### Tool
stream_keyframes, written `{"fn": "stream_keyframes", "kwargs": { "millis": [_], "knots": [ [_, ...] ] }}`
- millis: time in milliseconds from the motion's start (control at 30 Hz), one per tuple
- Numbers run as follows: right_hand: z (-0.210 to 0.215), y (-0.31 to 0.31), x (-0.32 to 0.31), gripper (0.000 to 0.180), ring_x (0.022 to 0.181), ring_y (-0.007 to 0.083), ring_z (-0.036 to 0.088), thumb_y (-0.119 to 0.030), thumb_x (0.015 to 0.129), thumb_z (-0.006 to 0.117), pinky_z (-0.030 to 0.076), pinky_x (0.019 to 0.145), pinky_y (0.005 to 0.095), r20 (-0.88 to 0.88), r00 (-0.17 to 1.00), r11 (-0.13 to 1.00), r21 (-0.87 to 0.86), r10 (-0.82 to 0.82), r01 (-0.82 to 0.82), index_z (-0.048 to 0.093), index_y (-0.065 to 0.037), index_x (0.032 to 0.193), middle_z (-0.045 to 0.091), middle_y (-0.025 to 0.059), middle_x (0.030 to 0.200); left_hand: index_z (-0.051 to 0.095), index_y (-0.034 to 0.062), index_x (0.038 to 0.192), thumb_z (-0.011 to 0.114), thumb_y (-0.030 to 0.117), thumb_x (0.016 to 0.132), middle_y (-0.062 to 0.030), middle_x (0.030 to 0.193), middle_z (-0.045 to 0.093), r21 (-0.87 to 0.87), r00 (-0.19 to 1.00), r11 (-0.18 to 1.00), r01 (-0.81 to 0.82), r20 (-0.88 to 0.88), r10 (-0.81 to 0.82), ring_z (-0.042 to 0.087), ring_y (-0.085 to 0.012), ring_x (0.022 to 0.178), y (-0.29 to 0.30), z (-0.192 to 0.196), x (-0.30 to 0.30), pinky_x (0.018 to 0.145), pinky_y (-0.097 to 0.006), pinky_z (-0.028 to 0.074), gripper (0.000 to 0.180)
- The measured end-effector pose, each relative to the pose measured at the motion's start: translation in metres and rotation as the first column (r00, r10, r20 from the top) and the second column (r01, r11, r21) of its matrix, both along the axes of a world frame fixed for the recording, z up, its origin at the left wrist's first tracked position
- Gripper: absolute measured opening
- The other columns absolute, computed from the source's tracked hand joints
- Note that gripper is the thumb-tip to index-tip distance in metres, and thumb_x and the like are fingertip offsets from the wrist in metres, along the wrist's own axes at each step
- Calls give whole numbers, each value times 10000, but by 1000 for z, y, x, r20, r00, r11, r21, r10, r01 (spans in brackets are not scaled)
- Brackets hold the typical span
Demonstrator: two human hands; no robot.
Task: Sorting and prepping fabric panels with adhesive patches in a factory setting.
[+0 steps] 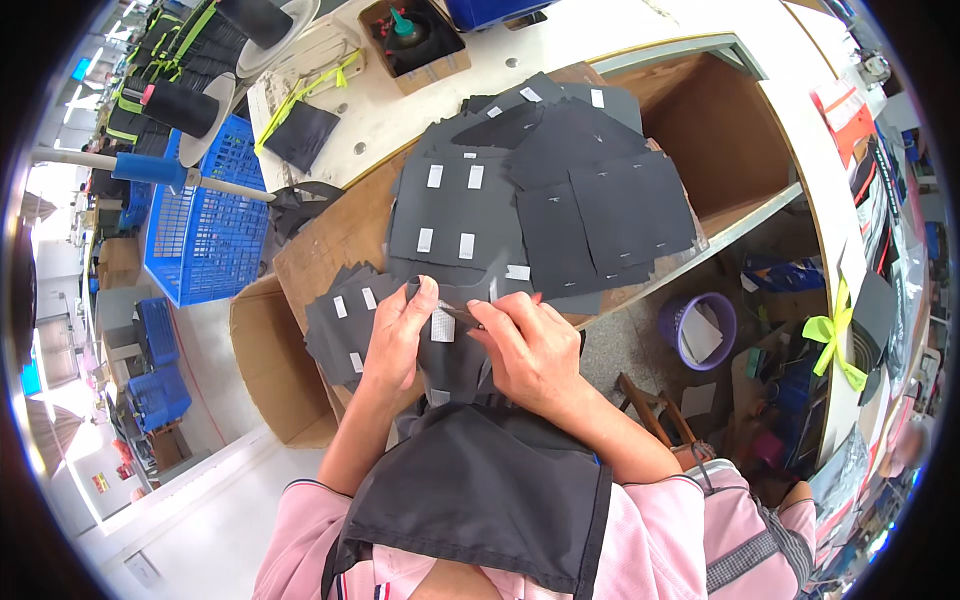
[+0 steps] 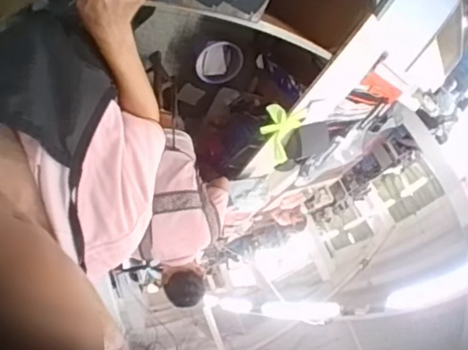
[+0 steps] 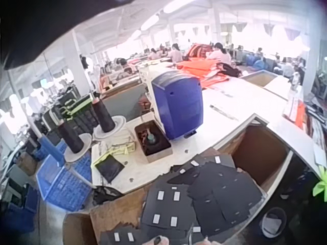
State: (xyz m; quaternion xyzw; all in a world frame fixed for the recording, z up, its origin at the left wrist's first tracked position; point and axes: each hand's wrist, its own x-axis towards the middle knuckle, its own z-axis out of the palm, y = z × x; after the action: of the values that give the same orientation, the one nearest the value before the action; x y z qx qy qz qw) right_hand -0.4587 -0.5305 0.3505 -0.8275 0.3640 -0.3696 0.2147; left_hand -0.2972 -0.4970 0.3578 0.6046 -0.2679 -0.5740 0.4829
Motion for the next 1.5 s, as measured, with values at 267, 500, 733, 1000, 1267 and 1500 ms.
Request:
{"fn": "stream_keyframes", "kwargs": {
  "millis": [267, 500, 733, 1000, 1267, 1500],
  "knots": [
    [9, 3, -7, 316, 572, 203, 545, -29, 647, 732, 435, 500, 298, 70, 997, 999, -39, -15, 18, 638, -39, 948, 558, 68, 748, 432, 40, 713, 463, 382, 965, 40, 629, 345, -24, 978, 997, 68, 198, -62, 303, -60, 614, -1, -3, 2, 527, -246, 278, 426],
    [4, -2, -3, 304, 574, 161, 530, -80, 666, 727, 408, 506, 274, -37, 999, 997, -74, 15, -18, 631, -38, 952, 546, 29, 751, 430, 32, 716, 465, 397, 961, 35, 626, 344, 14, 981, 997, 80, 174, -81, 307, -68, 614, 0, -1, 1, 524, -254, 284, 441],
    [10, -1, -5, 281, 560, 175, 539, -60, 649, 735, 413, 481, 289, -18, 998, 999, 4, 53, -53, 632, -54, 911, 534, 34, 740, 455, 27, 732, 470, 388, 961, 43, 641, 375, 47, 981, 993, 107, 159, -113, 326, -58, 627, -1, 1, 2, 542, -245, 299, 428],
    [-1, -57, -24, 293, 779, 197, 519, -44, 706, 719, 445, 708, 318, 204, 918, 574, 729, 340, -374, 592, -37, 969, 526, 62, 843, 600, 18, 879, 486, 257, 966, 53, 686, 451, -13, 895, 896, 443, 51, -442, 380, -46, 670, -2, 9, 25, 607, -219, 342, 279],
    [-9, -46, -19, 175, 694, 90, 406, -140, 811, 636, 338, 629, 251, 333, 943, 283, 905, -9, -318, 557, 7, 757, 422, -2, 742, 580, 38, 959, 507, 256, 958, 36, 810, 517, 19, 989, 989, 148, -17, -148, 464, -59, 783, -2, -11, 7, 731, -196, 385, 230],
    [-5, -27, -6, 161, 657, 203, 540, -103, 783, 664, 427, 592, 301, 108, 991, 829, 559, -78, 4, 574, -15, 882, 501, 73, 788, 614, -1, 957, 643, 238, 874, 18, 797, 588, 84, 937, 951, 298, -218, -274, 508, -49, 729, -1, -3, 14, 656, -186, 416, 255]
  ]
}}
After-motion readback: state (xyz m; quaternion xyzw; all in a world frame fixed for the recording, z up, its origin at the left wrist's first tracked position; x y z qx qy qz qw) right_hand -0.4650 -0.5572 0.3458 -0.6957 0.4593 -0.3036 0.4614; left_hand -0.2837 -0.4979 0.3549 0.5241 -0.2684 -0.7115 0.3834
